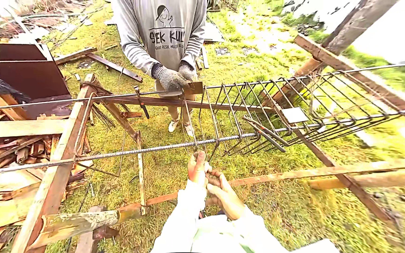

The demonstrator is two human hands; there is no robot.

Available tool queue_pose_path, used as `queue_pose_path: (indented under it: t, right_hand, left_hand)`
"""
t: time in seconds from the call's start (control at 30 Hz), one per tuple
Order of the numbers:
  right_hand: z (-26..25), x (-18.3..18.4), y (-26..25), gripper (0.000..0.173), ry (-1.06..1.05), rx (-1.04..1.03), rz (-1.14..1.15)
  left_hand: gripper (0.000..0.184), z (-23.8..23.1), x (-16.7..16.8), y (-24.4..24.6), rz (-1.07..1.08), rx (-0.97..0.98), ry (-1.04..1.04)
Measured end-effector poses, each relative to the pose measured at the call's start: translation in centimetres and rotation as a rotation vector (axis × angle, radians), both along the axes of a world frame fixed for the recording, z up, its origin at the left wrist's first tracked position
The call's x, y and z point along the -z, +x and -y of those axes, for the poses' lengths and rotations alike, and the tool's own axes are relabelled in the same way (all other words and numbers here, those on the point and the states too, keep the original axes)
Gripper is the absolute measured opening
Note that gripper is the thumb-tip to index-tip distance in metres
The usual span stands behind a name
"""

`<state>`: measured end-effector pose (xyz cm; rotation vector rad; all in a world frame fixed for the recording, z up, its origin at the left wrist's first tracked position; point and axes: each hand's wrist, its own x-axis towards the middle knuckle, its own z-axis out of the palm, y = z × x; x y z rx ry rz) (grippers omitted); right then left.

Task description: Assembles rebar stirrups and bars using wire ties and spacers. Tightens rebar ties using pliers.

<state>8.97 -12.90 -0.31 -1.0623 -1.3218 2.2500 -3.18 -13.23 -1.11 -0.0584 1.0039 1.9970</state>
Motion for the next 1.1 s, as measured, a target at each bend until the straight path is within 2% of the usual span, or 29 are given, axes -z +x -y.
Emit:
queue_pose_path:
  t: [0.07, 0.13, 0.17, 0.27, 0.33, 0.4, 0.47, 0.5, 0.53, 0.57, 0.6, 0.67, 0.7, 0.73, 0.77, 0.8, 0.87, 0.93, 1.0, 1.07, 1.1]
  right_hand:
    - [-0.4, -0.5, 0.1, 0.090, -0.042, -0.164, 0.028]
    - [-1.2, -0.6, 0.2, 0.095, 0.062, -0.331, 0.130]
    - [-1.5, -0.6, 0.3, 0.089, 0.171, -0.427, 0.192]
    - [-2.2, -1.9, 0.6, 0.052, 0.608, -0.646, 0.507]
    - [-2.7, -1.7, 1.3, 0.047, 0.795, -0.676, 0.625]
    - [-3.8, -1.0, 2.5, 0.046, 0.894, -0.639, 0.598]
    - [-5.8, -0.9, 3.8, 0.042, 0.936, -0.672, 0.583]
    - [-6.8, -1.3, 4.3, 0.041, 0.932, -0.739, 0.621]
    - [-7.6, -1.6, 4.7, 0.040, 0.927, -0.819, 0.671]
    - [-8.2, -1.9, 5.1, 0.038, 0.922, -0.899, 0.710]
    - [-8.5, -2.3, 5.4, 0.037, 0.921, -0.958, 0.719]
    - [-8.9, -3.5, 5.6, 0.036, 0.942, -1.002, 0.661]
    - [-8.9, -4.2, 5.6, 0.036, 0.974, -0.993, 0.617]
    - [-9.0, -4.9, 5.7, 0.036, 1.034, -0.965, 0.570]
    - [-9.4, -5.4, 5.8, 0.035, 1.128, -0.920, 0.524]
    - [-10.2, -5.6, 6.0, 0.034, 1.213, -0.876, 0.472]
    - [-12.1, -5.9, 6.7, 0.036, 1.204, -0.883, 0.399]
    - [-13.3, -5.7, 7.7, 0.039, 1.011, -0.920, 0.290]
    - [-13.6, -4.9, 8.6, 0.040, 0.727, -0.914, 0.153]
    - [-14.4, -4.5, 9.3, 0.039, 0.587, -0.940, 0.126]
    - [-15.0, -4.5, 9.6, 0.039, 0.583, -0.929, 0.157]
  left_hand:
    - [0.007, 0.0, 0.2, -0.1, -0.019, -0.012, 0.002]
    - [0.012, 0.2, 0.6, 0.0, -0.067, -0.002, -0.010]
    - [0.014, 0.3, 0.8, 0.0, -0.104, 0.007, -0.026]
    - [0.009, 1.1, 0.6, -0.4, -0.200, 0.079, -0.099]
    - [0.016, 2.0, 0.7, -0.8, -0.234, 0.170, -0.143]
    - [0.027, 3.0, 0.9, -1.2, -0.238, 0.255, -0.197]
    - [0.026, 3.9, 1.0, -1.8, -0.299, 0.377, -0.285]
    - [0.031, 4.4, 0.8, -2.2, -0.416, 0.436, -0.364]
    - [0.047, 4.8, 0.7, -2.6, -0.611, 0.468, -0.448]
    - [0.063, 5.2, 0.4, -3.0, -0.854, 0.505, -0.524]
    - [0.067, 5.6, -0.3, -3.3, -1.108, 0.573, -0.578]
    - [0.055, 5.7, -2.5, -3.0, -1.501, 0.807, -0.583]
    - [0.050, 5.7, -3.7, -2.1, -1.574, 0.954, -0.576]
    - [0.046, 5.7, -4.3, -1.0, -1.595, 1.030, -0.566]
    - [0.045, 5.6, -4.4, 0.2, -1.580, 1.027, -0.545]
    - [0.043, 5.5, -4.1, 1.2, -1.542, 0.973, -0.508]
    - [0.040, 4.9, -2.9, 2.0, -1.435, 0.876, -0.389]
    - [0.040, 4.3, -2.2, 1.3, -1.290, 0.943, -0.204]
    - [0.042, 3.8, -1.6, 0.4, -1.150, 1.107, -0.048]
    - [0.042, 3.0, -0.9, 0.3, -1.052, 1.216, -0.007]
    - [0.042, 2.8, -0.6, 0.3, -1.019, 1.234, -0.038]
